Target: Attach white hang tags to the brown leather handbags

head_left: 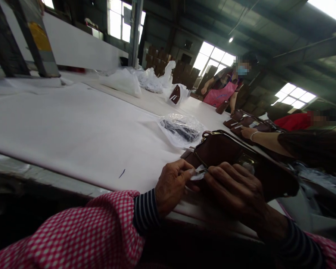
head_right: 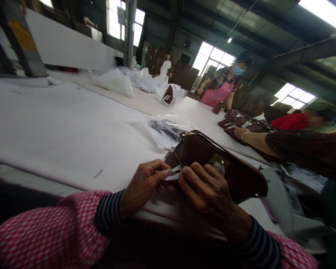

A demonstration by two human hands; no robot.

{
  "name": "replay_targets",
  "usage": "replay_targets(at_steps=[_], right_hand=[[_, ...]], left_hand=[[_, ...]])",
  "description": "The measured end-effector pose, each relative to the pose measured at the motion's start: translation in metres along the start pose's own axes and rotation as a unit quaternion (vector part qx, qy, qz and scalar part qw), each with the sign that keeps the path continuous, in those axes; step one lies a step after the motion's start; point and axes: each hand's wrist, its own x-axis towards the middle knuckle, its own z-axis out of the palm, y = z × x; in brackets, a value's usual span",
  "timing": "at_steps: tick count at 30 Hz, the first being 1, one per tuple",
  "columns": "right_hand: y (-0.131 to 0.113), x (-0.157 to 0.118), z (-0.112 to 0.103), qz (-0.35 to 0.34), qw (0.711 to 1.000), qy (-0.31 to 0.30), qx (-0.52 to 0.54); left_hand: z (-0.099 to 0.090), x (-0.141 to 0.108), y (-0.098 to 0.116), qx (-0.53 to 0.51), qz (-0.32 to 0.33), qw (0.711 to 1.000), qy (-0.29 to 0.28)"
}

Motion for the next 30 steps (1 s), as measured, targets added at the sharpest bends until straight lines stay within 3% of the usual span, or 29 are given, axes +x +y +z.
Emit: replay_targets(at_steps=[10, 16, 19, 30], right_hand=[[-0.006, -0.001, 0.004, -0.021, 0.999, 0.0, -0.025], [-0.007, -0.003, 0.005, -0.015, 1.0, -0.003, -0.024], [-0.007, -0.003, 0.004, -0.012, 1.0, 0.004, -0.026], [-0.01, -0.008, 0.005, 0.023, 0.999, -0.006, -0.045]], left_hand=[[0.0, 0.003, -0.001, -0.036, -0.078, 0.996, 0.003], [0.0, 0.011, 0.0, -0.097, -0.091, 0.991, -0.025], [0.0, 0.015, -0.001, -0.121, -0.097, 0.988, -0.012], [0.0, 0.023, -0.004, -0.062, 0.025, 0.998, 0.016]])
